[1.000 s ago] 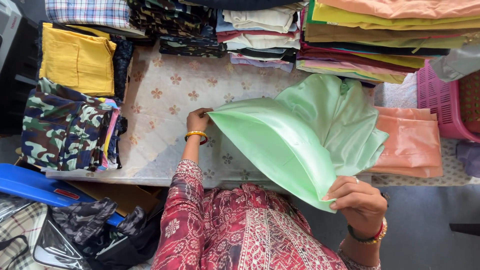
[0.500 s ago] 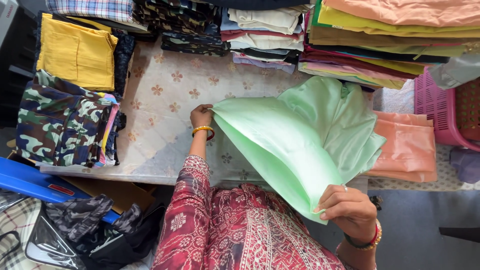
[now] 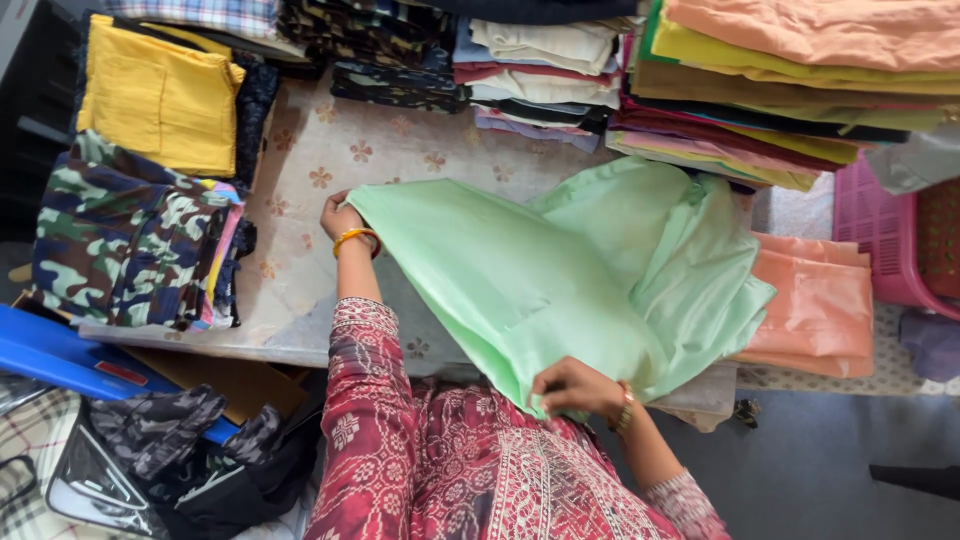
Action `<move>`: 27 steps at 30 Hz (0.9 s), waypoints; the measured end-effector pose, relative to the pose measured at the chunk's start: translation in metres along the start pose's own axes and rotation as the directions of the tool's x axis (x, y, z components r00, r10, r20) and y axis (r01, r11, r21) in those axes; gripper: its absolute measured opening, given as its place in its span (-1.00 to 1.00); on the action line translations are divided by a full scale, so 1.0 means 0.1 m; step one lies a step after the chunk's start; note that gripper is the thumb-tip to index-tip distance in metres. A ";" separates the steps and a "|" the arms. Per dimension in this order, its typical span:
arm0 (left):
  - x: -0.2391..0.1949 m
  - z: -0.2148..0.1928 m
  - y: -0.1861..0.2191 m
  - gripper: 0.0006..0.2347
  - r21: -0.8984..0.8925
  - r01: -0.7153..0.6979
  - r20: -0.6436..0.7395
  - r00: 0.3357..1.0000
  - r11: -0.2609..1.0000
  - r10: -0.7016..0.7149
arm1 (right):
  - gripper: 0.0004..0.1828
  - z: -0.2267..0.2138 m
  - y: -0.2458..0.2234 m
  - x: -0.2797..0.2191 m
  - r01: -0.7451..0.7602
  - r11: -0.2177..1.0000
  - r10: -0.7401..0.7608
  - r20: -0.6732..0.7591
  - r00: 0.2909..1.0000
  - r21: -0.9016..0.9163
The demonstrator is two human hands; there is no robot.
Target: Fold various pieces of clothing and fabric on a table.
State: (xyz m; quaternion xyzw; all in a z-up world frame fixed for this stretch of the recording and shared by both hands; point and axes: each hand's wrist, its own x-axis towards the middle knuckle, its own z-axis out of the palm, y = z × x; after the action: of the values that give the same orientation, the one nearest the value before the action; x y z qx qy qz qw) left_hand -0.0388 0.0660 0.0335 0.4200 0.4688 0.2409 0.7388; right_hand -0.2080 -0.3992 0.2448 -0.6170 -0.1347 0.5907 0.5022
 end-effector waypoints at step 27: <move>-0.57 -1.09 0.36 -0.39 -0.103 -0.270 0.251 0.924 0.957 0.288 | -0.73 0.35 -0.99 1.80 0.346 0.352 -0.709 -0.006 0.705 -0.870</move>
State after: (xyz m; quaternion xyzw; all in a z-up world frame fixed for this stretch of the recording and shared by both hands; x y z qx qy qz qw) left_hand -0.1605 0.0861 0.0694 0.4857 0.2937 0.3010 0.7663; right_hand -0.1482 -0.2011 0.2217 -0.7967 -0.4870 0.1223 0.3365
